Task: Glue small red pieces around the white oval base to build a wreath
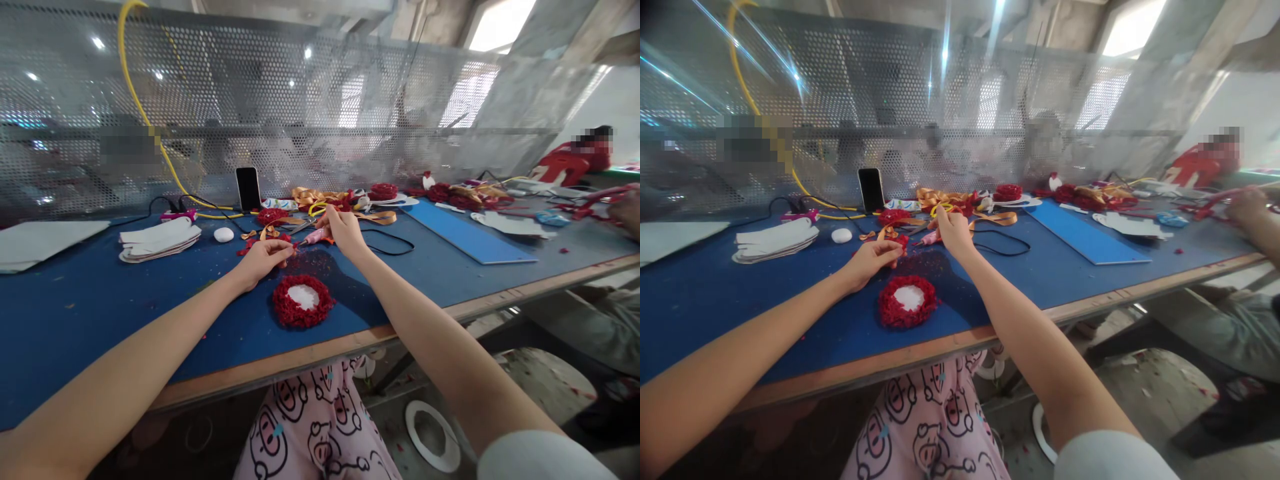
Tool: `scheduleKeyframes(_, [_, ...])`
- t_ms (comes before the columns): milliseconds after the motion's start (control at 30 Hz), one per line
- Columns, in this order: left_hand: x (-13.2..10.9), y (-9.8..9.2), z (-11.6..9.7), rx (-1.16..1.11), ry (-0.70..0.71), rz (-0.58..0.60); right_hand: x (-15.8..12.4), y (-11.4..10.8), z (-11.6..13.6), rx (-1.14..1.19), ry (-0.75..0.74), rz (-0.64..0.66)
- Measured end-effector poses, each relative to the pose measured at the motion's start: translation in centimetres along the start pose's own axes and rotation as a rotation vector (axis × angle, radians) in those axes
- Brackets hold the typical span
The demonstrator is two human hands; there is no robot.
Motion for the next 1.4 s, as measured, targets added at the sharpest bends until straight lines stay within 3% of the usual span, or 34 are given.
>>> scheduleKeyframes(433, [-0.1,-0.1,-0.2,-0.005,-0.004,-0.015,-0.1,0.1,0.3,0.006,0.004,0.029])
scheduleKeyframes(500, [-0.1,0.0,-0.3,-0.024,0.005,-0.010,-0.5,0.6,0.8,0.018,-0.018,0.111])
scheduleKeyframes(667, [-0.2,-0.1,-0.6,-0.053,0.016,-0.004,-2.3,3.0,2.6,0.072,-0.194,0.496])
scheduleKeyframes(733, [-0.2,0.0,-0.5,-0.056,0.009,0.001,-2.8,3.5,2.7,0.055,-0.229,0.563])
scheduleKeyframes(1200, [-0.1,0.1,-0.5,-0.012,0.008,0.013,-3.3,3.9,2.8,0.089,-0.227,0.592])
scheduleKeyframes(1400, [0.0,0.0,-0.1,0.001,-0.006,0.011,-3.0,4.2,1.9,0.003,-0.245,0.606])
Point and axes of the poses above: each hand's wrist, its own x-axis towards the middle knuckle, its own y-axis out of the palm, z = x × y, the point moved 6 cm from there along x, towards the middle knuckle, and after that the axes turned 2 degrees about y, right-handed, at the moved point
